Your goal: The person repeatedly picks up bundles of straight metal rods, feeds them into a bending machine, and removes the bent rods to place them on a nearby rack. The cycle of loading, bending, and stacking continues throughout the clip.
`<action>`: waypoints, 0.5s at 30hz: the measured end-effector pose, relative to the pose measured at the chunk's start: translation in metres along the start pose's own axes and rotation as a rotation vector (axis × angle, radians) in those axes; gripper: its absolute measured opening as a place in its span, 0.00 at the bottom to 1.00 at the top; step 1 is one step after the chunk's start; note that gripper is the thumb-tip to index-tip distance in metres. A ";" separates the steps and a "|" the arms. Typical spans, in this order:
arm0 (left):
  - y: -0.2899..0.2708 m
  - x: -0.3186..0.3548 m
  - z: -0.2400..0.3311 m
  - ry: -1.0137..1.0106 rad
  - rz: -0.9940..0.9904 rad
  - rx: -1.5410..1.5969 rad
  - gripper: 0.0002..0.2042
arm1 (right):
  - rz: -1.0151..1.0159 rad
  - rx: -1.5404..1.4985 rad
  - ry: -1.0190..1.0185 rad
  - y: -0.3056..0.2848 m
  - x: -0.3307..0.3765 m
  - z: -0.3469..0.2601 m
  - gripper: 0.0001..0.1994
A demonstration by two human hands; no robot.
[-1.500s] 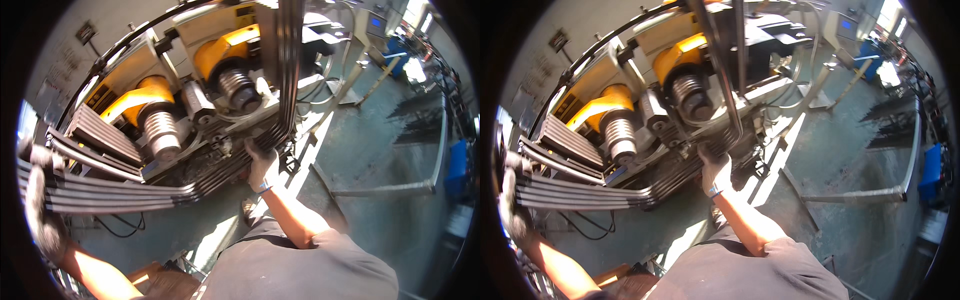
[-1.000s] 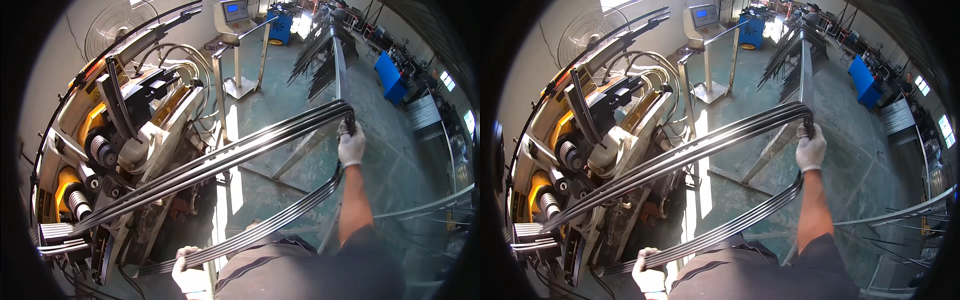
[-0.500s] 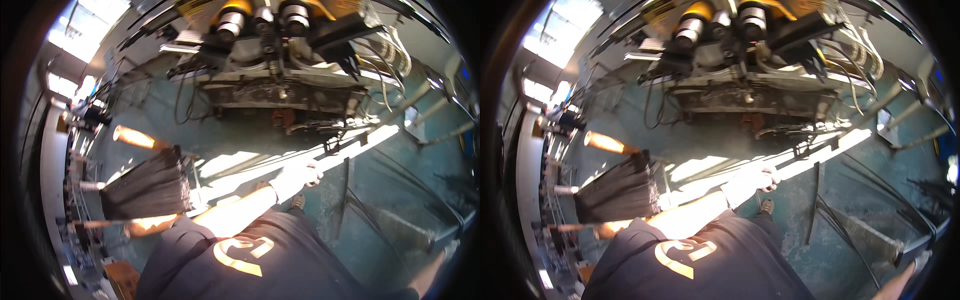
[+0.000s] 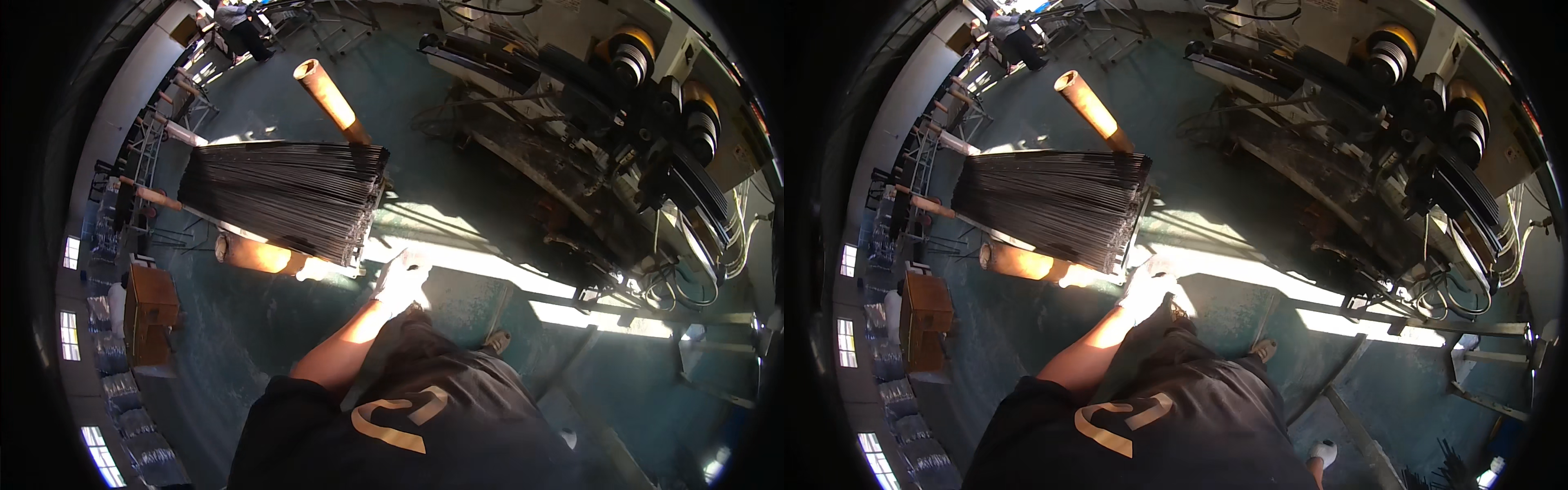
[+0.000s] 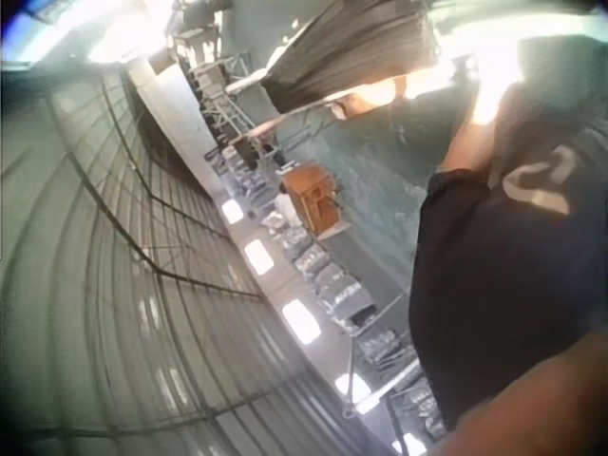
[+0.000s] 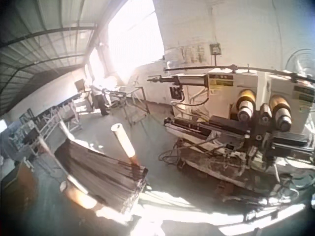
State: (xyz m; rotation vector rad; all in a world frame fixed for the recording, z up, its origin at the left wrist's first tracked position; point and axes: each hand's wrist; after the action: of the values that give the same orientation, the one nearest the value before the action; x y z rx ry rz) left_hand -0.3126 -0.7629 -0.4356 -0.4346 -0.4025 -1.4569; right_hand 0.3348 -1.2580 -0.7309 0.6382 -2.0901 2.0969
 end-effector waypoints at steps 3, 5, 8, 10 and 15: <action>-0.110 -0.032 0.035 0.296 0.180 -0.173 0.18 | -0.289 -0.168 -0.375 0.036 0.110 -0.262 0.18; -0.205 -0.029 0.049 0.478 0.411 -0.247 0.17 | -0.198 0.011 -0.862 0.014 0.148 -0.385 0.19; -0.347 -0.035 0.083 0.766 0.847 -0.645 0.14 | -0.262 -0.061 -0.950 0.016 0.208 -0.537 0.18; -0.407 -0.015 0.111 0.624 1.060 -0.756 0.15 | -0.192 -0.077 -1.116 0.005 0.291 -0.629 0.18; -0.501 -0.019 0.080 0.198 1.012 -0.765 0.14 | -0.317 0.246 -1.551 0.075 0.491 -0.762 0.29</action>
State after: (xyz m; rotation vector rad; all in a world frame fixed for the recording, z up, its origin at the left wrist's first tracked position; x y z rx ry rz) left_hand -0.8139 -0.7372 -0.3569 -0.9228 0.5239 -0.5836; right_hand -0.2995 -0.6211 -0.5904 3.0535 -1.7225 1.6822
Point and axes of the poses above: each hand's wrist, its own x-axis away from the middle knuckle, its own y-axis out of the palm, z = x × y, and after that the axes turned 6 degrees about x, right-handed
